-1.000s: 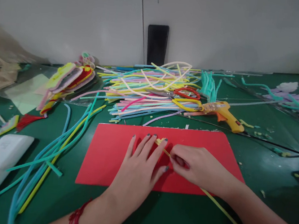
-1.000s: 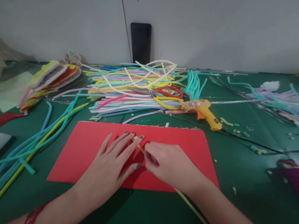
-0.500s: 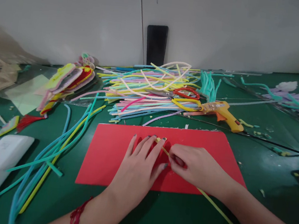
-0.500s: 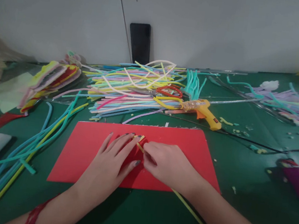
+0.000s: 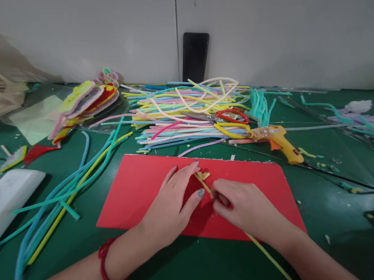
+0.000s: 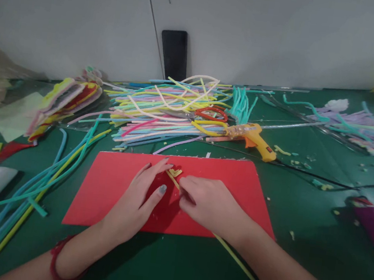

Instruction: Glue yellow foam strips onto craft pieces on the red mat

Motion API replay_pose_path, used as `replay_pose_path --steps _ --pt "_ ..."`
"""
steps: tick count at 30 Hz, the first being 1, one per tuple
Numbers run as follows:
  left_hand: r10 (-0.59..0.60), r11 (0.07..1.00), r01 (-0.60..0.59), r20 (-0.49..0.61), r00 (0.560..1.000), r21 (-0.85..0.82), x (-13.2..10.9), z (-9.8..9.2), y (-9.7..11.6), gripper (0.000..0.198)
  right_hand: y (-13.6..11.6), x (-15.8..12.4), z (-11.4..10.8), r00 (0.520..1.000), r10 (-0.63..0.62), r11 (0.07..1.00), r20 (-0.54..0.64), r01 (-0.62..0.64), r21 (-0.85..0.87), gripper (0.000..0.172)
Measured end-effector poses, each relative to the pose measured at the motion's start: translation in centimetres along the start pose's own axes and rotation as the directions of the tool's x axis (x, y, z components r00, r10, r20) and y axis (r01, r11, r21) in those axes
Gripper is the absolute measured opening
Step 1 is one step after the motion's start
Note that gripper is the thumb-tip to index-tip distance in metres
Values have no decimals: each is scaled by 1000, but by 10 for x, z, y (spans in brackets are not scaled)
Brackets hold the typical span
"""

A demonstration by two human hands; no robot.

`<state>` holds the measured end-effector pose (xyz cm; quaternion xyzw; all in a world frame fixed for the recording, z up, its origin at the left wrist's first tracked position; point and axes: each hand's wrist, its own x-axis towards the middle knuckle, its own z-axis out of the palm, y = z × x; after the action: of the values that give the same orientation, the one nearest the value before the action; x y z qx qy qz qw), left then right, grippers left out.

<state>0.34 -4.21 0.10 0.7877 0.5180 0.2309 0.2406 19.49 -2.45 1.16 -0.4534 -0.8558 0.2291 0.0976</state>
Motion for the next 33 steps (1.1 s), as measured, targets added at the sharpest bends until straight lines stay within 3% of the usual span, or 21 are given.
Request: replay_pose_path --steps 11,15,20,33 --pt "-16 1000 16 9 1000 -1 1 0 -1 42 -3 1 1 1000 20 1000 -2 -20 -22 13" --pt "69 986 -74 40 997 151 -2 -3 4 47 -4 1 0 999 29 999 25 -29 15 10" --pt "204 897 -249 157 966 366 -9 -1 13 52 -2 1 3 999 31 999 -20 -31 -21 12" --pt "199 837 -247 149 969 489 -13 9 13 60 -1 1 5 999 18 1000 -38 -19 -23 19"
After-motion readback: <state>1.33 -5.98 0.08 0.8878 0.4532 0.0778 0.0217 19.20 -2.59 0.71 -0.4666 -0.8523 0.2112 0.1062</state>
